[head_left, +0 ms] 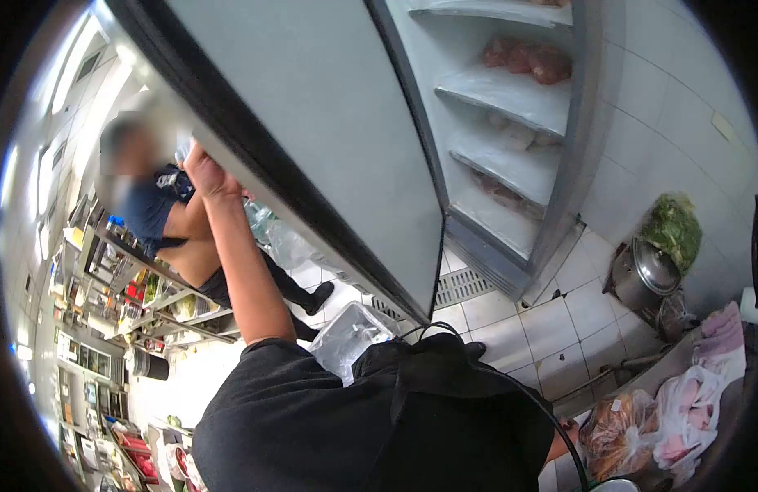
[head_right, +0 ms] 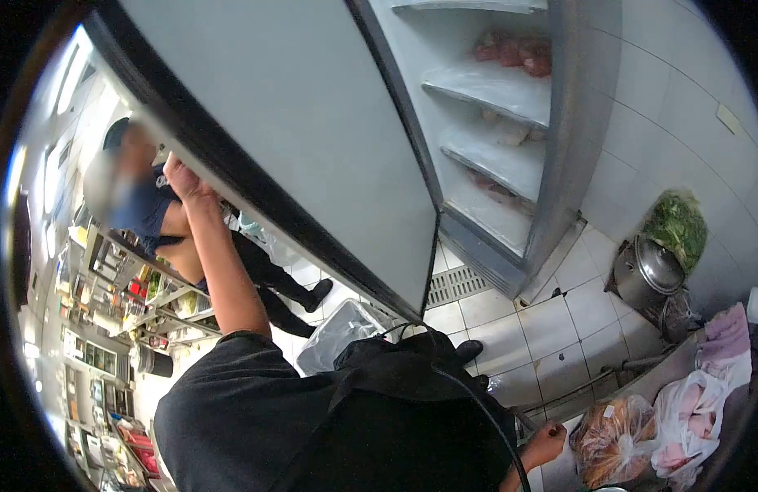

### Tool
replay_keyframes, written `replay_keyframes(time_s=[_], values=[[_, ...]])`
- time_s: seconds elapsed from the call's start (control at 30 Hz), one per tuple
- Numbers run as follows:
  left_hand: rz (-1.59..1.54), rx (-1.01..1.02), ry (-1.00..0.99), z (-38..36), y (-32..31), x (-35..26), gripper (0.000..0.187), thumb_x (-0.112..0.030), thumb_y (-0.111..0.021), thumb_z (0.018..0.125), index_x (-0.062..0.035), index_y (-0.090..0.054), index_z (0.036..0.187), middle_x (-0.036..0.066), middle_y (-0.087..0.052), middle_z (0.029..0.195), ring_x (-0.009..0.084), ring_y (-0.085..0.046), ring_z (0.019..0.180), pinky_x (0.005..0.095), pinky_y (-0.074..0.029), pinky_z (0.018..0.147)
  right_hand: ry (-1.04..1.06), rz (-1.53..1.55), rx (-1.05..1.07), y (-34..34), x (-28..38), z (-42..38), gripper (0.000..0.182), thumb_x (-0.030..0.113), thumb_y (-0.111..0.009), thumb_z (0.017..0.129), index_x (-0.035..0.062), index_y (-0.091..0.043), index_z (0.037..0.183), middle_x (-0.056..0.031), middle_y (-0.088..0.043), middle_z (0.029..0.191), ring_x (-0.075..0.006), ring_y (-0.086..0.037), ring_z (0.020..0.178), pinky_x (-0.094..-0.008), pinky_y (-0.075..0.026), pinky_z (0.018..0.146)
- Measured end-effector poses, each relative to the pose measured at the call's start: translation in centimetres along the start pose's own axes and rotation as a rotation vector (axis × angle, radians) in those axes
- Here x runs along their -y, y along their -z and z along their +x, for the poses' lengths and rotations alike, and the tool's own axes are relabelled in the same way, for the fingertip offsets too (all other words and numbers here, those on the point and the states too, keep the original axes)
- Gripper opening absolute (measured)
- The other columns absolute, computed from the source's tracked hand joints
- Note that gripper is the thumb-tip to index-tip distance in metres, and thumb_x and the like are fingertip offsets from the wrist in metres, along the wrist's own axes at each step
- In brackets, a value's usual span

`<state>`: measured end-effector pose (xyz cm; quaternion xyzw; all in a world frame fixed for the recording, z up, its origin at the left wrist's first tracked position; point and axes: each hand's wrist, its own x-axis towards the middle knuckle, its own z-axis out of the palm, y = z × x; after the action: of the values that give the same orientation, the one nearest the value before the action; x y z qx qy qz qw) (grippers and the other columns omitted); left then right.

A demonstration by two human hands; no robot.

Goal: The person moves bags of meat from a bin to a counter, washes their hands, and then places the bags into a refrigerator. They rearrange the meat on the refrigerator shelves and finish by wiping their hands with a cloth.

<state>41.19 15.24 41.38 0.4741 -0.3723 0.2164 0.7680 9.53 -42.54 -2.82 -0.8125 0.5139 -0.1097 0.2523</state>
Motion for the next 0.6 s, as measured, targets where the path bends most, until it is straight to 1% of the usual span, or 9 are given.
replay_keyframes(time_s=[0.1,0.13,0.2,0.23,0.33,0.4,0.5,0.57,0.6], values=[[-0.015,-0.009,0.013,0.0,1.0,-0.8,0.031,-0.009,-0.048,0.088,0.0066,-0.058,0.113,0.019,-0.065,0.108,0.0318,-0.065,0.095,0.0423,-0.054,0.085,-0.008,-0.029,-0.067,-1.0,0.1,0.2,0.022,0.021,-0.061,0.082,0.0022,-0.066,0.093,-0.0158,-0.068,0.086,-0.0354,-0.064,0.08,-0.0445,-0.049,0.072],[-0.019,-0.029,0.017,-0.1,1.1,-0.9,0.03,-0.009,-0.048,0.088,0.0074,-0.06,0.11,0.019,-0.066,0.106,0.0313,-0.066,0.093,0.0416,-0.055,0.082,-0.046,-0.015,-0.027,-0.2,1.1,-0.1,0.022,0.019,-0.062,0.08,0.0014,-0.066,0.094,-0.0161,-0.068,0.087,-0.0358,-0.064,0.081,-0.0439,-0.049,0.072],[0.033,-0.134,-0.03,-0.3,2.1,-1.2,0.028,-0.01,-0.047,0.089,0.0073,-0.061,0.107,0.019,-0.066,0.1,0.03,-0.067,0.085,0.0393,-0.058,0.073,-0.007,0.005,-0.024,0.0,0.9,-0.1,0.023,0.018,-0.062,0.079,0.0008,-0.065,0.094,-0.0164,-0.068,0.088,-0.0361,-0.064,0.08,-0.0443,-0.049,0.073],[0.057,-0.178,-0.062,-0.2,3.2,-1.2,0.029,-0.011,-0.046,0.09,0.0076,-0.061,0.105,0.019,-0.067,0.098,0.03,-0.068,0.082,0.0394,-0.058,0.071,-0.122,-0.009,-0.059,-0.4,1.8,-0.1,0.023,0.018,-0.064,0.078,-0.0001,-0.064,0.092,-0.0162,-0.067,0.087,-0.0365,-0.063,0.08,-0.0455,-0.048,0.072],[0.142,-0.264,-0.103,-0.3,5.6,-2.0,0.028,-0.013,-0.046,0.09,0.0073,-0.062,0.101,0.018,-0.067,0.092,0.0289,-0.068,0.076,0.0386,-0.059,0.066,-0.047,0.08,-0.064,-1.5,0.0,0.2,0.02,0.017,-0.064,0.071,0.0036,-0.063,0.087,-0.0165,-0.063,0.08,-0.0343,-0.062,0.08,-0.0424,-0.047,0.069],[0.19,-0.323,-0.094,-0.5,6.5,-2.5,0.028,-0.014,-0.047,0.09,0.0068,-0.063,0.1,0.017,-0.067,0.089,0.0285,-0.068,0.074,0.0383,-0.058,0.064,-0.015,0.064,-0.088,-1.4,-0.3,0.5,0.024,0.022,-0.064,0.074,0.0019,-0.063,0.086,-0.018,-0.063,0.081,-0.036,-0.062,0.08,-0.0429,-0.048,0.072],[0.161,-0.287,-0.013,-1.0,5.9,-3.0,0.026,-0.015,-0.048,0.088,0.0048,-0.064,0.096,0.016,-0.067,0.085,0.0266,-0.067,0.07,0.0364,-0.057,0.061,0.028,0.065,-0.082,-2.0,-5.9,0.2,0.029,0.027,-0.063,0.079,0.0026,-0.066,0.094,-0.0191,-0.065,0.09,-0.0357,-0.063,0.083,-0.0438,-0.048,0.075],[0.328,-0.422,-0.079,-1.3,8.1,-3.4,0.024,-0.016,-0.049,0.088,0.0023,-0.065,0.092,0.013,-0.067,0.082,0.0246,-0.066,0.067,0.035,-0.056,0.059,0.054,0.104,-0.08,-4.0,-7.4,0.1,0.033,0.031,-0.061,0.082,0.0031,-0.068,0.099,-0.0199,-0.066,0.095,-0.0354,-0.063,0.086,-0.0443,-0.049,0.077],[0.402,-0.477,-0.142,-0.5,9.4,-3.8,0.023,-0.016,-0.05,0.088,0.001,-0.065,0.09,0.012,-0.067,0.08,0.0236,-0.066,0.065,0.0343,-0.056,0.057,0.069,0.153,-0.09,-6.2,-5.7,0.9,0.035,0.032,-0.061,0.084,0.0034,-0.069,0.102,-0.0202,-0.067,0.098,-0.0353,-0.063,0.087,-0.0446,-0.049,0.078]])
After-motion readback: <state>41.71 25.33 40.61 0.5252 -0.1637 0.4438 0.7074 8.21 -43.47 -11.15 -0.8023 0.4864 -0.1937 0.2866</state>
